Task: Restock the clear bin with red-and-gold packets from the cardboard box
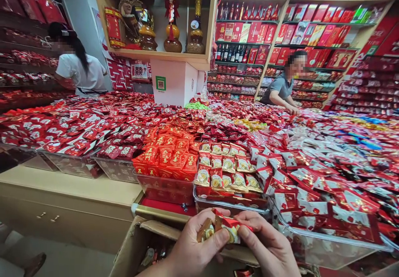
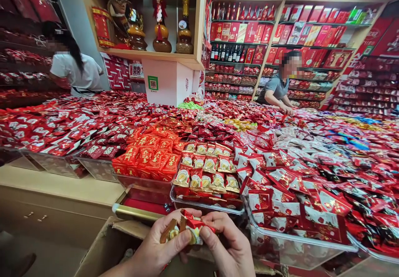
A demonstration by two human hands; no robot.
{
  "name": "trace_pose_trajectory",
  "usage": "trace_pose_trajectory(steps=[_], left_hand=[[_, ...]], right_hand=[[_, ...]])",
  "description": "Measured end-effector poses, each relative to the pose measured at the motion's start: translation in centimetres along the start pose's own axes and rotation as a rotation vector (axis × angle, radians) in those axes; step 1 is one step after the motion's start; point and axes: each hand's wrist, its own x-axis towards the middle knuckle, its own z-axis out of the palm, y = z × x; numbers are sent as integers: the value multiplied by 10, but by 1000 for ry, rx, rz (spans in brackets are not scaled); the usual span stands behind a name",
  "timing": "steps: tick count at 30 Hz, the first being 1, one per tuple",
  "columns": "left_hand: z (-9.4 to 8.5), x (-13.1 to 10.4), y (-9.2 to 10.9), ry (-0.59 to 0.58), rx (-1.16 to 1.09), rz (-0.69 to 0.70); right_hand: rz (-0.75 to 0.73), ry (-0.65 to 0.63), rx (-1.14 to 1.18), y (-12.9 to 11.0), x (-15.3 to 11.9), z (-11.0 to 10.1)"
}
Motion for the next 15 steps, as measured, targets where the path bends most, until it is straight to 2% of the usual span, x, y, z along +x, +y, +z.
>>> trace_pose_trajectory(steps=[8, 13, 15], left_hand=[[0, 2, 0, 22, -104, -60], [3, 4, -3, 12, -150, -53], [1, 4, -4, 13, -128, -82]], right_hand=[[227, 89, 227, 0, -2, 8], [345, 137, 475, 6, 3, 4], [365, 151, 455, 5, 4, 3]])
